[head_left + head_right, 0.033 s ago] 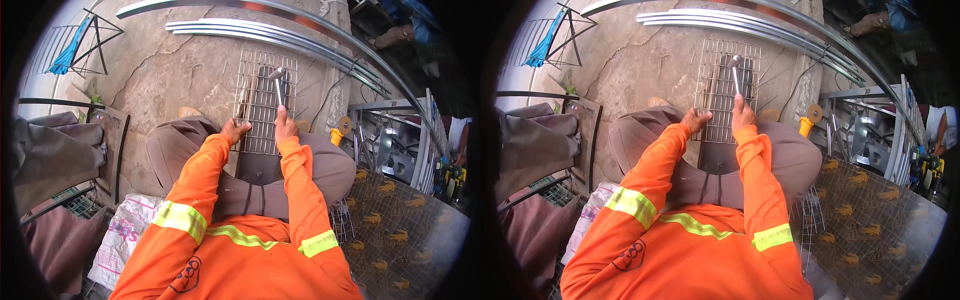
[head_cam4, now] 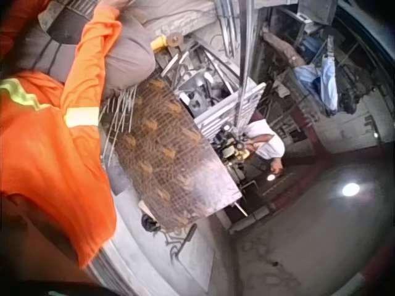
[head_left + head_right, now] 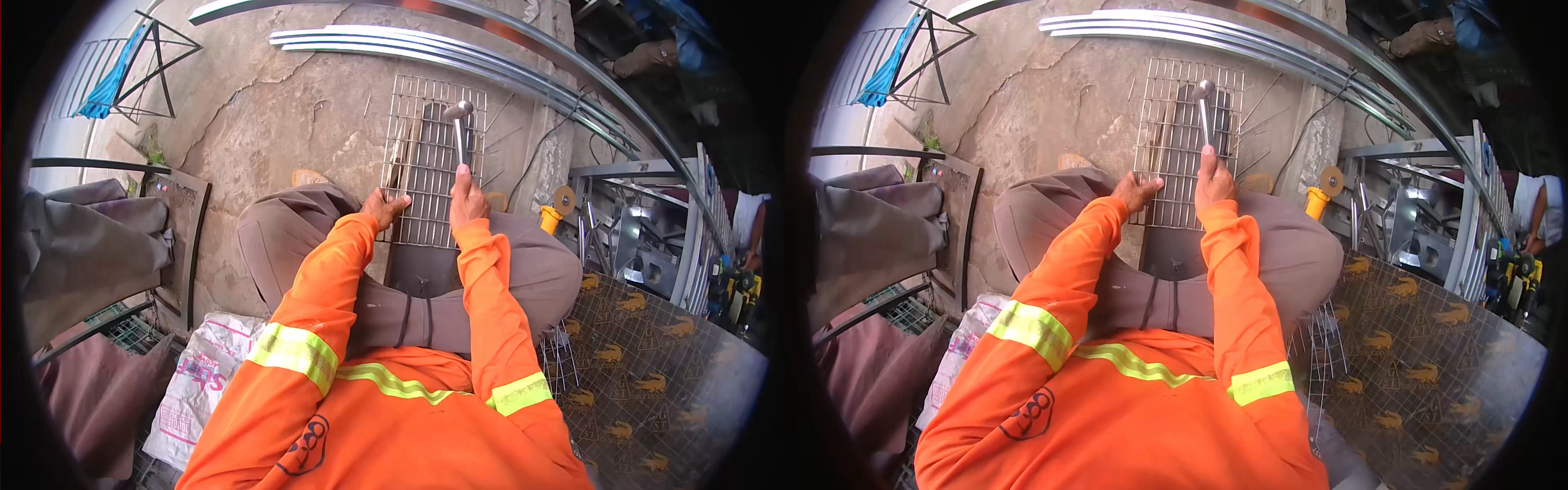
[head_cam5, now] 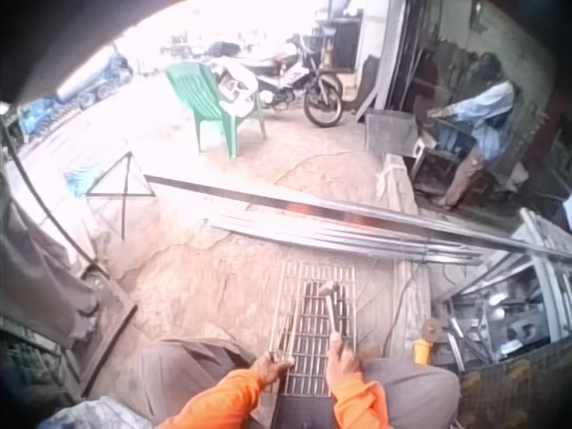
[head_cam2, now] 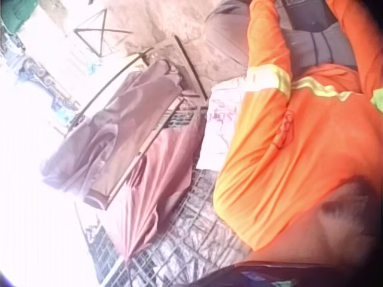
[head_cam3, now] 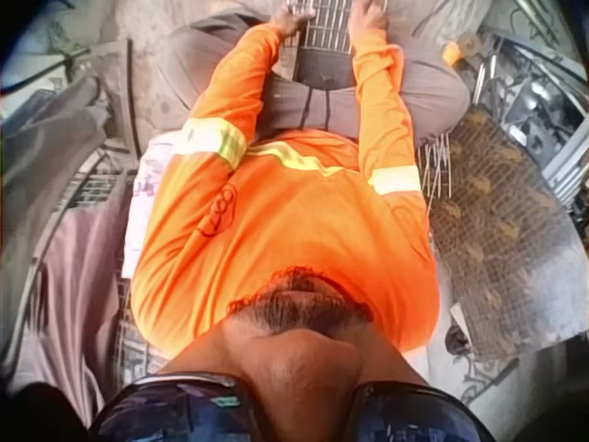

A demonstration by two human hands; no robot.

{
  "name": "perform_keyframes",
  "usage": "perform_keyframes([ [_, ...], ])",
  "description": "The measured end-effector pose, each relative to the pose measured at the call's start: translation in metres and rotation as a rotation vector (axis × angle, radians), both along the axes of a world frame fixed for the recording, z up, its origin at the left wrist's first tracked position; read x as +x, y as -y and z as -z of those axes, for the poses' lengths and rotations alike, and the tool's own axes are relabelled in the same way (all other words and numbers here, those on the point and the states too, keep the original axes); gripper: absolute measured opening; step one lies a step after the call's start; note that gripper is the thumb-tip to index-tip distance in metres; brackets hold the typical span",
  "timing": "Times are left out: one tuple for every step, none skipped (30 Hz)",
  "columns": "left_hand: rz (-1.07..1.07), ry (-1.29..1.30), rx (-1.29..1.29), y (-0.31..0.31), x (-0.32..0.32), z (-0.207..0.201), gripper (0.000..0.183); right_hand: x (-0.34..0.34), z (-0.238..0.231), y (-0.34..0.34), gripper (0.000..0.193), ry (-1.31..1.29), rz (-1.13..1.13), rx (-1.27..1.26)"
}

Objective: Cutting a metal grid piece using an angle grinder and then straightening it with a hammer.

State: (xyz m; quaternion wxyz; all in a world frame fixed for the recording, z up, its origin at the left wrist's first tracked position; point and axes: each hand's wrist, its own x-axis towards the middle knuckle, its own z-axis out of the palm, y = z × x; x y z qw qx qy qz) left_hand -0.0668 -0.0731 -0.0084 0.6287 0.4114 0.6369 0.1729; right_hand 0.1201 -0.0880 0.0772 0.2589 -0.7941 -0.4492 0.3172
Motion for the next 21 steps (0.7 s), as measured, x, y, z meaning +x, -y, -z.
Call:
perform_keyframes([
  [-0.005,-0.023,-0.012,0.0,0.001,0.001,0.048,0.003,0.0,-0.001,0.068,-0.062,0.036,0.133],
  [-0.017,-0.011,0.006,0.0,0.001,0.003,0.048,0.001,0.002,0.001,0.068,-0.106,0.065,0.202],
  [-0.024,-0.028,0.029,0.003,0.002,0.005,0.048,0.003,0.003,0.003,0.068,-0.114,0.048,0.106],
  [-0.025,-0.056,0.048,0.003,0.002,0.007,0.047,0.004,0.006,0.002,0.07,-0.028,0.069,0.189],
  [-0.036,-0.045,0.067,0.003,0.002,0.009,0.047,0.003,0.009,0.004,0.073,0.039,0.072,0.234],
  [-0.041,-0.007,0.015,0.004,0.001,0.011,0.048,0.008,0.01,0.002,0.073,0.057,0.007,-0.021],
  [-0.05,0.039,-0.02,0.003,0.001,0.012,0.048,0.009,0.013,0.001,0.073,0.088,0.03,0.066],
  [-0.04,0.046,0.003,0.003,0.001,0.013,0.047,0.012,0.015,0.001,0.073,0.079,0.031,0.036],
  [-0.03,0.039,-0.003,-0.001,0.0,0.014,0.047,0.015,0.017,-0.003,0.073,0.075,0.044,0.026],
  [-0.044,0.037,0.001,0.002,0.0,0.015,0.046,0.014,0.019,0.0,0.078,0.069,0.075,0.094],
  [-0.046,0.045,-0.008,0.002,0.001,0.016,0.046,0.015,0.019,0.0,0.078,0.049,0.051,0.01],
  [-0.046,0.108,-0.017,0.002,0.001,0.017,0.045,0.014,0.019,0.0,0.081,0.047,0.079,0.107],
  [-0.054,0.097,-0.023,0.003,0.001,0.017,0.045,0.013,0.017,0.0,0.083,0.033,0.103,0.18],
  [-0.034,0.064,-0.018,0.005,0.001,0.018,0.044,0.016,0.014,0.0,0.083,0.057,0.007,-0.002],
  [-0.017,0.037,0.003,0.004,0.002,0.019,0.044,0.017,0.01,-0.004,0.083,0.074,0.013,0.095],
  [-0.017,0.039,0.005,0.008,0.001,0.019,0.044,0.021,0.005,-0.006,0.079,0.065,-0.015,0.003],
  [-0.028,0.088,-0.004,0.008,0.001,0.019,0.044,0.023,0.0,-0.013,0.075,0.061,-0.001,-0.1],
  [-0.049,0.138,-0.007,0.01,0.0,0.019,0.045,0.027,-0.006,-0.016,0.07,0.019,0.003,-0.069],
  [-0.05,0.139,-0.027,0.011,0.0,0.018,0.045,0.028,-0.009,-0.02,0.07,0.015,-0.016,-0.103],
  [-0.023,0.123,-0.026,0.01,-0.001,0.017,0.045,0.027,-0.011,-0.025,0.069,0.01,0.021,0.057],
  [0.009,0.105,-0.029,0.01,-0.001,0.015,0.045,0.025,-0.012,-0.029,0.067,0.007,0.046,0.27],
])
